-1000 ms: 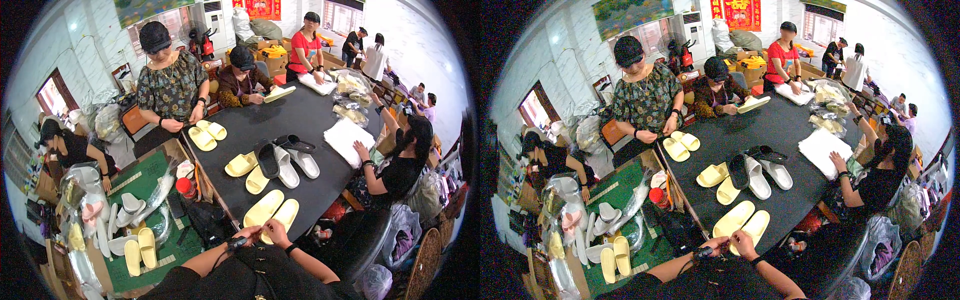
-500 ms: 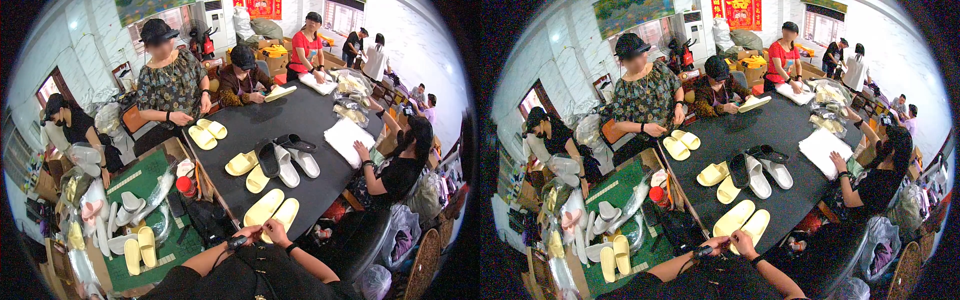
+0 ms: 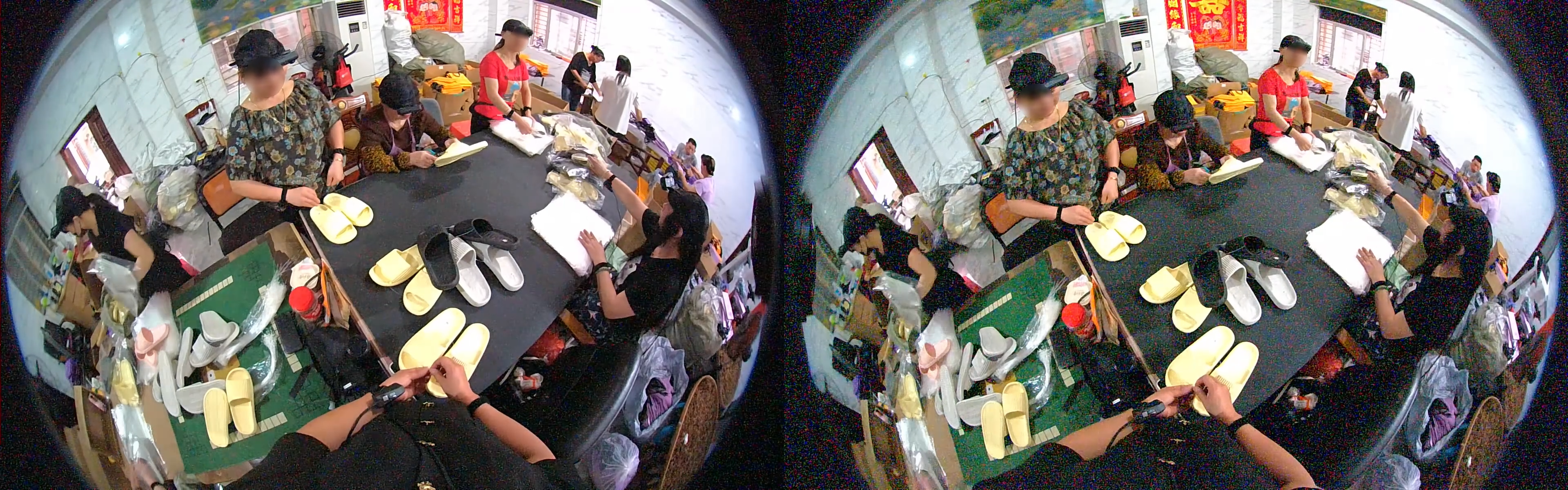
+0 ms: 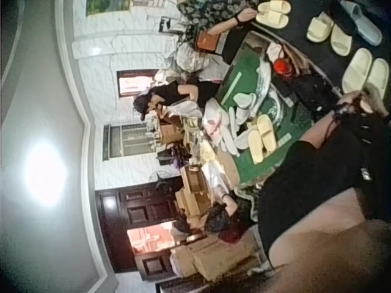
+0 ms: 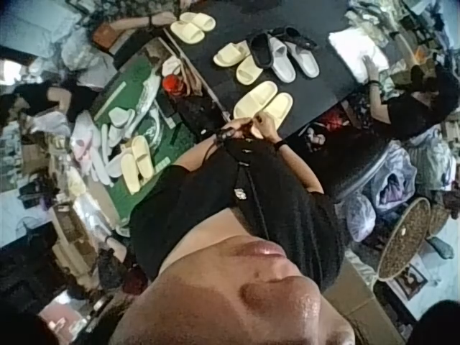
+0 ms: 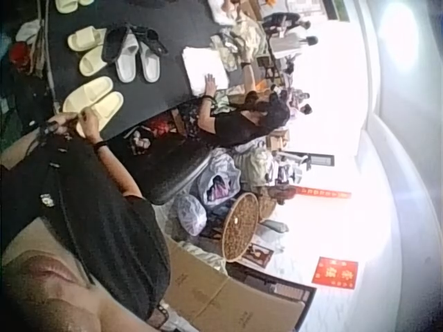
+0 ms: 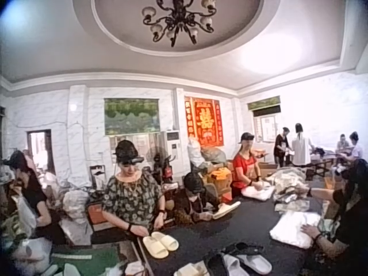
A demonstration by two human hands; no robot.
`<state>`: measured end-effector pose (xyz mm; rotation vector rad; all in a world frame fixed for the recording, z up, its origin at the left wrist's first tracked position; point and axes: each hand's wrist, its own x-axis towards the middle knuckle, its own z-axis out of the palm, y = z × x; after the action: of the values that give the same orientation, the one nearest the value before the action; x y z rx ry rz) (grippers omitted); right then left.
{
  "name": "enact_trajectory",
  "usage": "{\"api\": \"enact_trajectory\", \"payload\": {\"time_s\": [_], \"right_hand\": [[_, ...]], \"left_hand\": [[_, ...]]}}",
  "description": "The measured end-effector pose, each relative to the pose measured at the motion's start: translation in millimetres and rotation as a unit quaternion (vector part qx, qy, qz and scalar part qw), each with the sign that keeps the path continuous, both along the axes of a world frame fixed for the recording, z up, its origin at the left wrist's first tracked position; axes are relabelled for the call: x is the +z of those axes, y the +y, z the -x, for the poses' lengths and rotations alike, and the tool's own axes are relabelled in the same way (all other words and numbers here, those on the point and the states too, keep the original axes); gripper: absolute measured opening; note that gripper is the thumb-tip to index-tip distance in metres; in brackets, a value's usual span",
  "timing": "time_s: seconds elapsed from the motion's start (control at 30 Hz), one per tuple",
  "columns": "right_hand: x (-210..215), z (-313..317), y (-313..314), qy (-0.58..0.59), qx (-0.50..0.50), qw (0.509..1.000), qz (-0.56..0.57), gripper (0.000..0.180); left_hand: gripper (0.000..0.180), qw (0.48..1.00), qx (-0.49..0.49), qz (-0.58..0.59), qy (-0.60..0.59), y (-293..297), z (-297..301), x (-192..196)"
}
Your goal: Assembling and inspecting slipper and sandal components at a manufacturing table.
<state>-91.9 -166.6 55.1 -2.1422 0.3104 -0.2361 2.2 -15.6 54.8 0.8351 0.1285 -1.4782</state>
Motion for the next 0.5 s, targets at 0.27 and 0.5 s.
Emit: {"api": "enact_trajectory", "payload": {"time_s": [0.27, 0.5], "right_hand": [[-6, -1, 0, -0.008, 0.001, 1.000, -0.005, 0.012], [1, -1, 0, 0.006, -0.013, 0.999, -0.048, 0.011]], "left_hand": [[0.016, 1.000, -0.012, -0.018, -0.014, 1, 0, 9], [0.017, 0.999, -0.010, -0.032, -0.011, -1, -1, 8]]}}
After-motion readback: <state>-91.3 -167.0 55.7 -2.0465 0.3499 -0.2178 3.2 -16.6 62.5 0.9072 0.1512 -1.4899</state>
